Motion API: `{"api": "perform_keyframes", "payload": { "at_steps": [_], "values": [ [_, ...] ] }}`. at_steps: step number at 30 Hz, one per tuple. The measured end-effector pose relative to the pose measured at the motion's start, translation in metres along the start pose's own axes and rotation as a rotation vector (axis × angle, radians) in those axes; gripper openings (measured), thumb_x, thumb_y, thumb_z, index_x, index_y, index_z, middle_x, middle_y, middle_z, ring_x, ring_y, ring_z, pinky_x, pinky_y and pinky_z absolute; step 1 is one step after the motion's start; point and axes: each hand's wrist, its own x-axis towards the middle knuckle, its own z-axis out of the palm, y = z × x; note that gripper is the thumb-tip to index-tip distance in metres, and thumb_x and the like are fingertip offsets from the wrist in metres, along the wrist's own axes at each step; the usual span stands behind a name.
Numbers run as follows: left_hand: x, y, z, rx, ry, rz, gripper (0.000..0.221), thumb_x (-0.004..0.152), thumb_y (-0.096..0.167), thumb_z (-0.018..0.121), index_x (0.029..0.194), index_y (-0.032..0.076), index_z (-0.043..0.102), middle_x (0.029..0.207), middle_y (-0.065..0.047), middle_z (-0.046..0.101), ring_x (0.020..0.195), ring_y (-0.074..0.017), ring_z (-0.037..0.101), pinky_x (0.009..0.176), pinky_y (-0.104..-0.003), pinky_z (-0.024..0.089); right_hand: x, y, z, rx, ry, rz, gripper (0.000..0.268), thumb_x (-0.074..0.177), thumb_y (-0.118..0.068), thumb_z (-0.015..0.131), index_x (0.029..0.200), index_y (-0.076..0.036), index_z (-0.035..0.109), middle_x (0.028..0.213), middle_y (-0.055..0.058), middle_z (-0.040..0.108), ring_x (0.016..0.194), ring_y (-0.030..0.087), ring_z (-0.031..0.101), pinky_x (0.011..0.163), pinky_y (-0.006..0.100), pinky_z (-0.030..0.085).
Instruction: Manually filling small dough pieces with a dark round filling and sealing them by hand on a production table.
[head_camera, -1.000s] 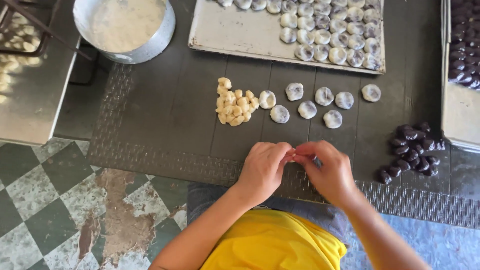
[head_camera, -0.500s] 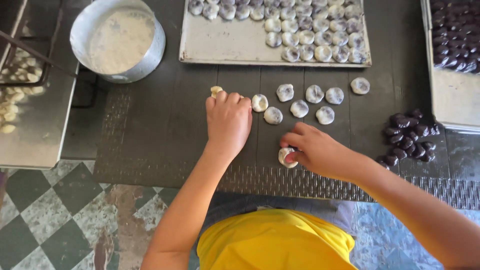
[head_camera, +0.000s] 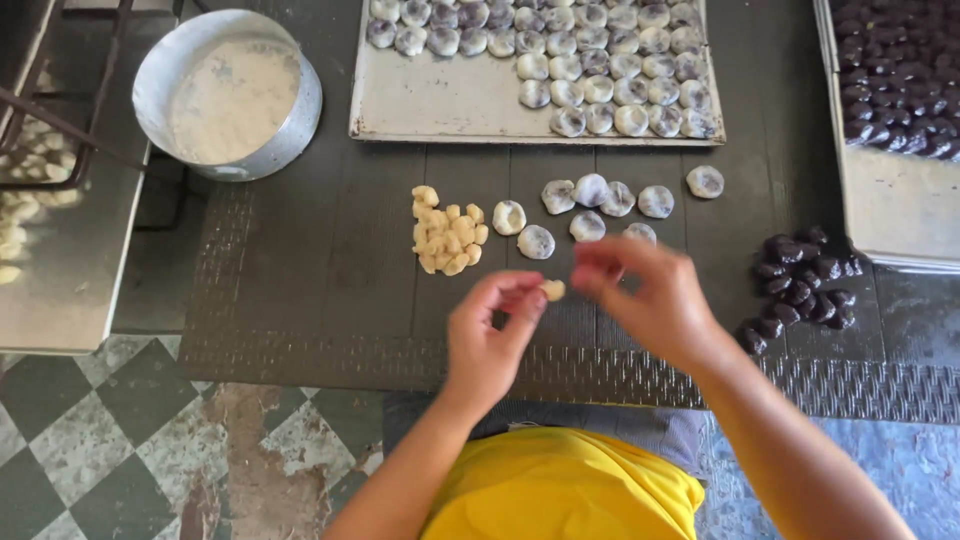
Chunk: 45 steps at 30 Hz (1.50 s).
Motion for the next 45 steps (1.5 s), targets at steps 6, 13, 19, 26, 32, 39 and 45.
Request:
{"api": "perform_keyframes", "payload": {
  "at_steps": [6, 13, 19, 26, 32, 39, 45],
  "values": [
    [-0.016, -0.015, -0.009, 0.855, -0.194, 0.585, 0.037, 0.089, 0.012, 0.072, 0.125, 0.017, 0.073, 0.146, -0.008, 0.066, 0.139, -0.0319, 0.055, 0.111, -0.057, 0.036, -0.057, 0.026, 0.041, -0.276, 0.114, -0.226, 0.019, 0.087, -0.011, 0.081, 0.106, -0.011, 0.081, 0.1, 0.007, 0.078, 0.089, 0.031, 0.073, 0.079, 0.042, 0.058],
    [-0.027, -0.017, -0.026, 0.94, -0.281, 0.635, 0.038, 0.104, 0.036, 0.061, 0.136, 0.016, 0.07, 0.15, -0.015, 0.06, 0.144, -0.0391, 0.052, 0.116, -0.068, 0.03, -0.081, -0.003, 0.021, -0.61, -0.038, -0.24, 0.035, 0.101, -0.046, 0.064, 0.128, -0.028, 0.075, 0.143, -0.002, 0.069, 0.133, 0.036, 0.058, 0.104, 0.051, 0.042],
    [-0.021, -0.025, -0.02, 1.025, -0.278, 0.659, 0.047, 0.107, 0.042, 0.056, 0.146, 0.018, 0.061, 0.157, -0.02, 0.052, 0.149, -0.0453, 0.045, 0.116, -0.073, 0.028, -0.068, 0.009, 0.013, -0.679, -0.064, -0.216, 0.048, 0.098, -0.058, 0.058, 0.138, -0.034, 0.07, 0.157, 0.0, 0.06, 0.147, 0.042, 0.047, 0.116, 0.06, 0.033],
    [-0.029, -0.016, -0.02, 1.154, -0.36, 0.63, 0.069, 0.103, 0.067, 0.048, 0.158, 0.026, 0.049, 0.167, -0.018, 0.04, 0.155, -0.0427, 0.036, 0.119, -0.074, 0.027, -0.122, 0.041, -0.061, -1.052, 0.081, 0.293, 0.046, 0.1, -0.055, 0.073, 0.132, -0.023, 0.076, 0.108, 0.005, 0.066, 0.1, 0.033, 0.067, 0.081, 0.048, 0.055],
    [-0.033, -0.021, -0.023, 1.264, -0.422, 0.569, 0.082, 0.098, 0.079, 0.049, 0.165, 0.033, 0.038, 0.172, -0.015, 0.033, 0.159, -0.0405, 0.032, 0.122, -0.07, 0.029, -0.145, 0.045, -0.097, -0.625, 0.131, 0.48, 0.041, 0.098, -0.02, 0.078, 0.138, -0.009, 0.071, 0.115, 0.013, 0.063, 0.09, 0.026, 0.067, 0.083, 0.044, 0.055],
    [-0.036, -0.02, -0.013, 1.3, -0.414, 0.545, 0.091, 0.096, 0.085, 0.048, 0.168, 0.033, 0.03, 0.176, -0.014, 0.024, 0.162, -0.0418, 0.024, 0.121, -0.077, 0.025, -0.114, 0.025, -0.055, 0.104, 0.371, 0.509, 0.013, 0.106, -0.007, 0.069, 0.117, -0.005, 0.075, 0.104, 0.004, 0.066, 0.08, 0.009, 0.061, 0.066, 0.02, 0.059],
    [-0.023, -0.037, 0.004, 1.039, -0.15, 0.58, 0.042, 0.107, 0.049, 0.051, 0.14, 0.028, 0.066, 0.138, -0.006, 0.062, 0.118, -0.0263, 0.066, 0.105, -0.052, 0.044, -0.075, -0.002, 0.003, 0.41, 0.239, 0.231, 0.029, 0.087, -0.001, 0.085, 0.114, 0.005, 0.078, 0.116, 0.017, 0.07, 0.088, 0.019, 0.074, 0.077, 0.028, 0.064]
  ]
}}
